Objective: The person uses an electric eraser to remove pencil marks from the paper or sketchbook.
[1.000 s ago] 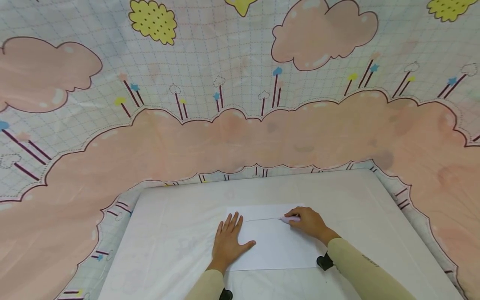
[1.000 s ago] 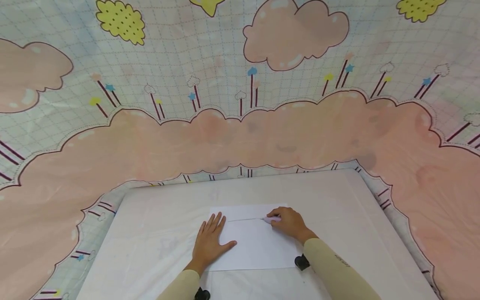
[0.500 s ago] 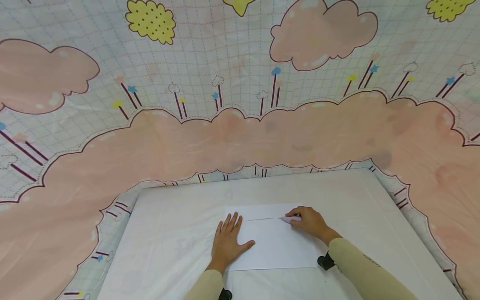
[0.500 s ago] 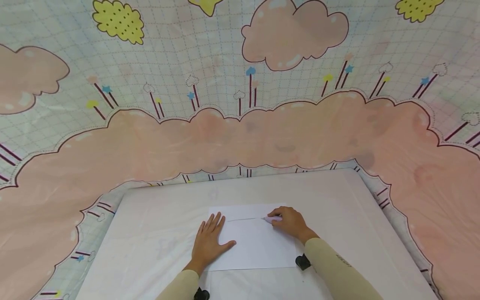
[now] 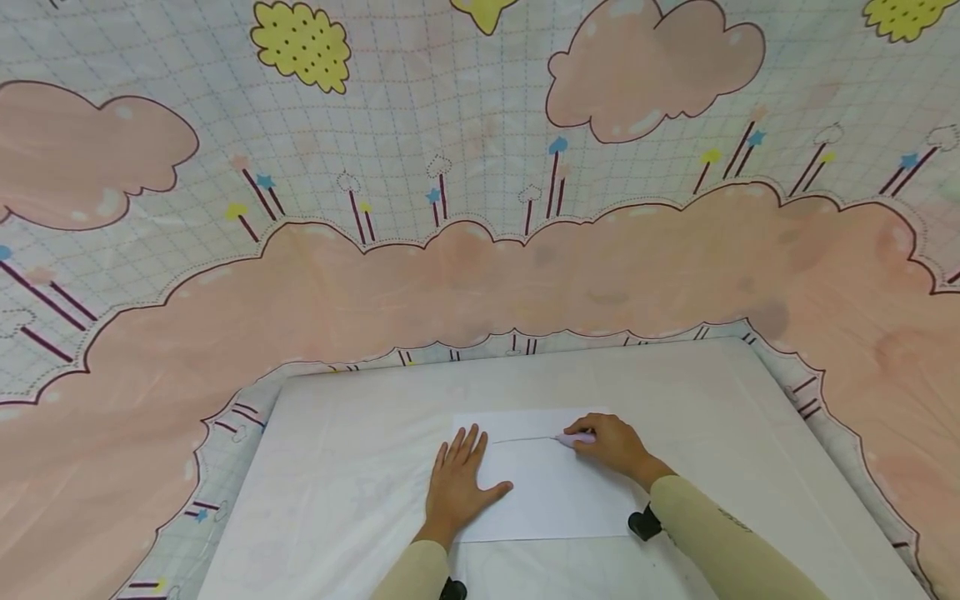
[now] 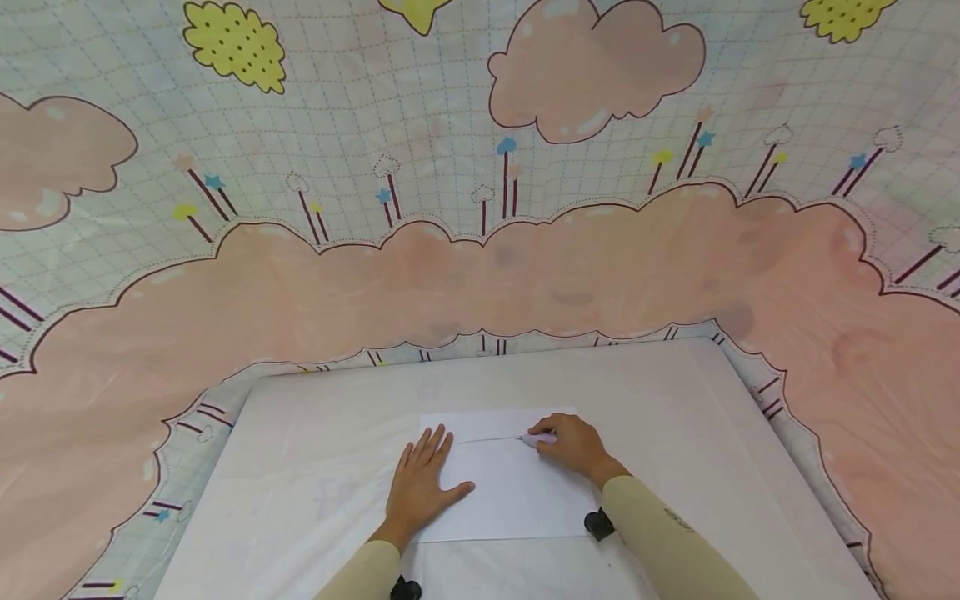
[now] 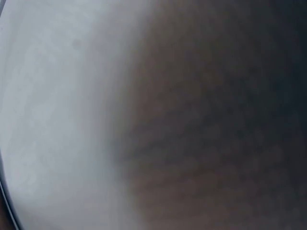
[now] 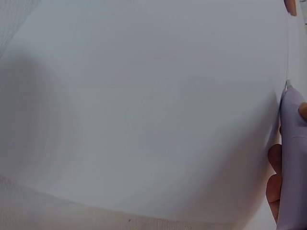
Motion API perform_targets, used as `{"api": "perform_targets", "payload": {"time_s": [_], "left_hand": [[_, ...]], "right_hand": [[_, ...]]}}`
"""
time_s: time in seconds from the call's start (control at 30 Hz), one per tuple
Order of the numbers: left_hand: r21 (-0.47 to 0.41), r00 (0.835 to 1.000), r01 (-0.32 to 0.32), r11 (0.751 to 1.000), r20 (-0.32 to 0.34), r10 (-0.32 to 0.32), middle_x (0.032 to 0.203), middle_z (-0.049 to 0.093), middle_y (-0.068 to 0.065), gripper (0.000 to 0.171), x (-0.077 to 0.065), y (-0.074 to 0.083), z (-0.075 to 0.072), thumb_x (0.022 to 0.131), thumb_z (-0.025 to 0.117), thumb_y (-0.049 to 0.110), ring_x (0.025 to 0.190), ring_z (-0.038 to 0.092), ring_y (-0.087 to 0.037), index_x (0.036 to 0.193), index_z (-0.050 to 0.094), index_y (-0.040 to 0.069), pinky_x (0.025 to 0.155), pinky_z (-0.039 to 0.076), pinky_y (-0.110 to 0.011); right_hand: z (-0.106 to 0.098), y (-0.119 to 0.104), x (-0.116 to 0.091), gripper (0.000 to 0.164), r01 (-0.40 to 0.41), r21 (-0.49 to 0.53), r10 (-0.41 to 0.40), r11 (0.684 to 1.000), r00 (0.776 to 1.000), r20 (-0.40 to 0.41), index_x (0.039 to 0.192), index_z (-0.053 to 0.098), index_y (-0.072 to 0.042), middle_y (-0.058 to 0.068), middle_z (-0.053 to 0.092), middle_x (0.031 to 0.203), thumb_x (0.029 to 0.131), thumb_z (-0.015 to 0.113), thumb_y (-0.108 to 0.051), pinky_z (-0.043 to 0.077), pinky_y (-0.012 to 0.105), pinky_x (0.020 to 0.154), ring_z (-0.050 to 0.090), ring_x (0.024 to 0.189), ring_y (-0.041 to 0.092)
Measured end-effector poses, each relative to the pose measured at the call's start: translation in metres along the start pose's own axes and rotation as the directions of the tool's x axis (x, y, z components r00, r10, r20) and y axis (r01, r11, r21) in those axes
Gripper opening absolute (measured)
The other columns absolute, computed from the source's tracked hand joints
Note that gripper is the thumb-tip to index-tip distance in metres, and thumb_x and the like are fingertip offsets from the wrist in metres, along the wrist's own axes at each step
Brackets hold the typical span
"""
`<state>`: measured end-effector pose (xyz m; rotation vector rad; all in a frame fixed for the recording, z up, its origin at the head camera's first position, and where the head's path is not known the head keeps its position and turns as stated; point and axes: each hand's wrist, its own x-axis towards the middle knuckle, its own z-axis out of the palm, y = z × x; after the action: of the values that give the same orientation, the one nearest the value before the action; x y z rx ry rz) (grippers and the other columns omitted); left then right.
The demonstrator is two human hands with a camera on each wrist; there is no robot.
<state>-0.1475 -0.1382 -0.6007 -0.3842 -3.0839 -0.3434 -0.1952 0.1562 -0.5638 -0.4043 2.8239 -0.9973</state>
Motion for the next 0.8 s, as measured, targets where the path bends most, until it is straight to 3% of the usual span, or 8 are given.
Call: {"api": "perform_targets", "payload": {"time_s": [0.5,0.8], "left_hand": [[-0.016,1.000,-0.008,1.000,-0.016,0.008,0.162,0.026,0.001,0.098,-0.001,0.000,-0.001,0.080,0.046,0.082,0.151,0.020,-0.022,0.154,0.035,0.018,0.123,0.016,-0.048],[-0.018,1.000,-0.002,1.000,-0.019,0.002,0.162,0.026,0.001,0.099,0.000,0.000,0.002,0.080,0.047,0.083,0.151,0.020,-0.022,0.154,0.035,0.018,0.123,0.016,-0.047]], "right_hand": [[-0.013,0.011,-0.010,0.019,-0.046,-0.014,0.046,0.999,0.999,-0.012,0.104,0.077,-0.019,0.000,0.072,0.107,0.085,0.075,-0.018,0.054,0.041,0.085,0.063,0.092,0.017],[-0.013,0.011,-0.008,0.019,-0.021,-0.011,0.021,1.000,1.000,-0.018,0.103,0.077,-0.018,0.000,0.072,0.106,0.084,0.075,-0.016,0.053,0.038,0.082,0.062,0.090,0.015]]}}
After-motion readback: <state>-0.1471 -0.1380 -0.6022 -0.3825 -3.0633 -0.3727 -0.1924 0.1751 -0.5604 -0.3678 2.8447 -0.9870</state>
